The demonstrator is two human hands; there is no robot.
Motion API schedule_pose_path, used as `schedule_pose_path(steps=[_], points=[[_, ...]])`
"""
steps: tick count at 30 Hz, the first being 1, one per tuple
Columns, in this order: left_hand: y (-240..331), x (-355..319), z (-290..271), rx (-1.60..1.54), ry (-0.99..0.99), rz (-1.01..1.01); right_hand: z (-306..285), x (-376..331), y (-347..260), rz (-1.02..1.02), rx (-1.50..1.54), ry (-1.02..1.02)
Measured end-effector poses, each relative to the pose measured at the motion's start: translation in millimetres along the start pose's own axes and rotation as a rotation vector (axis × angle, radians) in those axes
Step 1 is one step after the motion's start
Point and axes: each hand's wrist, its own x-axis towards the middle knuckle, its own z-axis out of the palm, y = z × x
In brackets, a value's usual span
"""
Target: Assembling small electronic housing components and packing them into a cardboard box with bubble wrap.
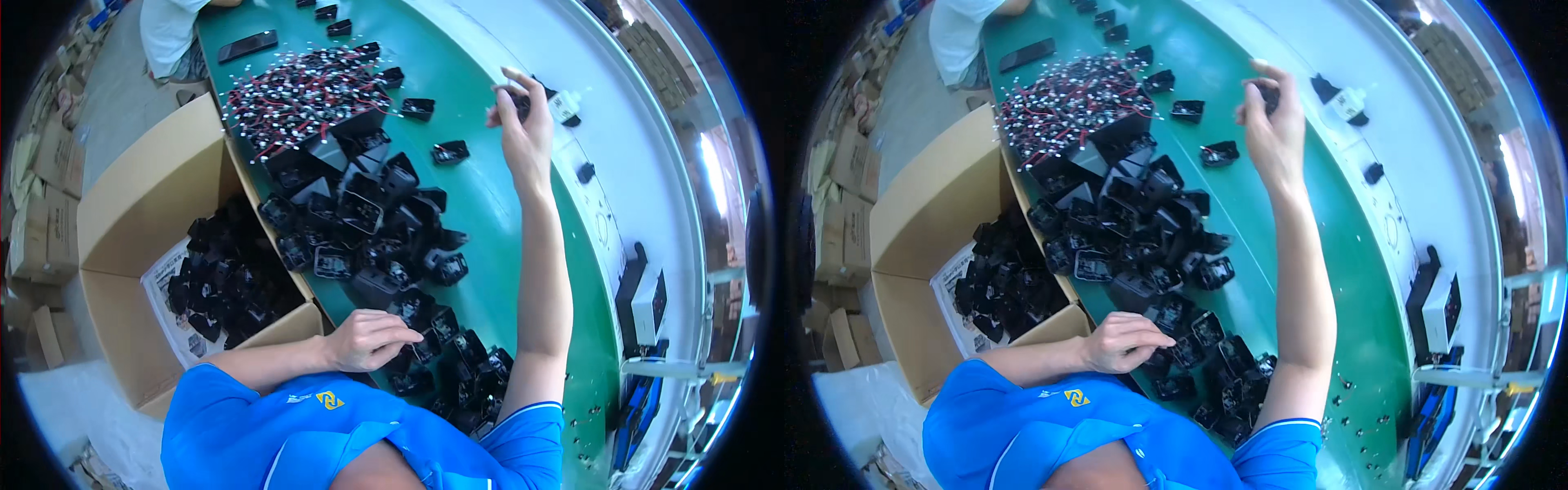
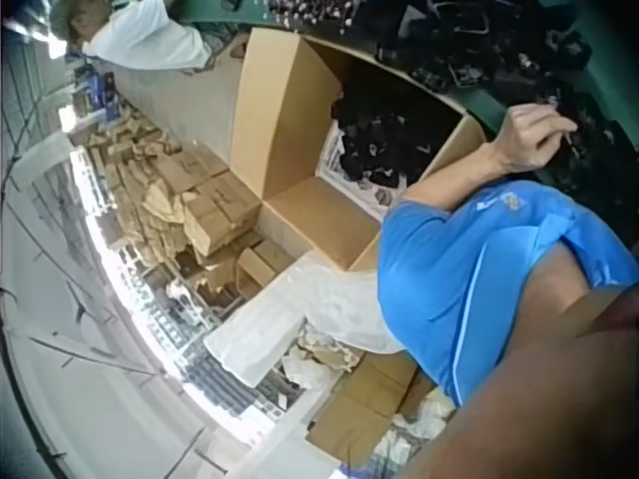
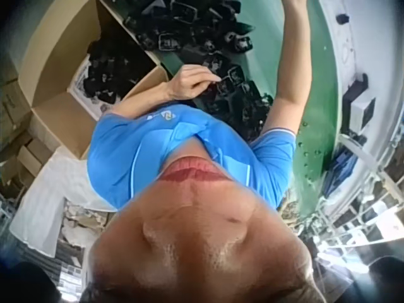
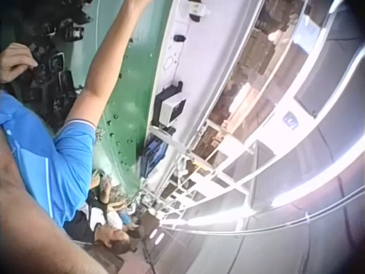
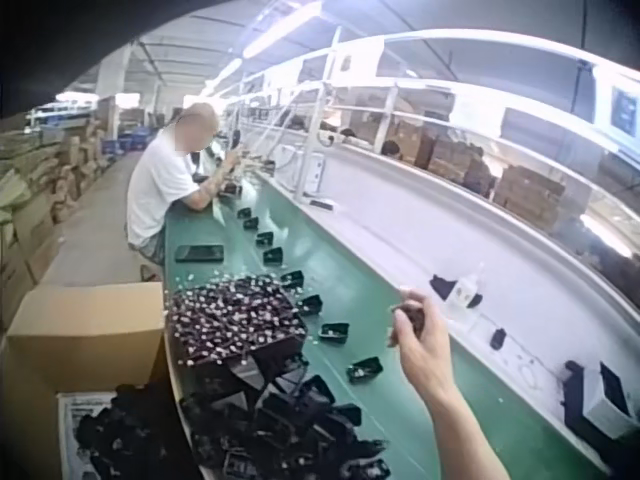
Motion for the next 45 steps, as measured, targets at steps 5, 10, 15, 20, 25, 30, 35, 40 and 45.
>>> schedule_pose_path(steps=[5, 10, 15, 20, 25, 30, 35, 40, 45], points=[[-1.8, -7.5, -35.2, -0.066, 0.071, -0.061, 93.7, 46.2, -14.4, -0.064, 0.140, -0.093], [-6.4, -10.1, -64.3, -0.030, 0.022, -0.009, 178.8, 60.9, -25.6, -0.164, 0.189, -0.148], [-27.5, -11.9, -52.0, 0.055, -0.032, 0.058, 238.5, 56.3, -26.4, -0.295, 0.115, -0.140], [-37.5, -19.4, -49.0, 0.055, -0.058, 0.049, 268.3, 29.4, -13.9, -0.508, -0.182, -0.404], [-38.9, -19.5, -49.2, -0.021, -0.060, 0.013, 248.0, 17.1, -20.1, -0.702, -0.418, -0.516], [-39.6, -19.8, -50.0, -0.047, -0.062, 0.015, 244.4, 10.2, -15.8, -0.663, -0.461, -0.483], [-37.0, -16.2, -51.2, -0.040, -0.072, 0.028, 254.8, -8.1, 0.2, -0.686, -0.565, -0.507], [-31.6, -15.0, -50.7, -0.020, -0.092, 0.038, 233.8, -8.0, -10.1, -0.709, -0.588, -0.468], [-31.1, -11.4, -49.5, 0.019, -0.098, 0.051, 138.5, 2.4, -40.2, -0.623, -0.628, -0.360]])
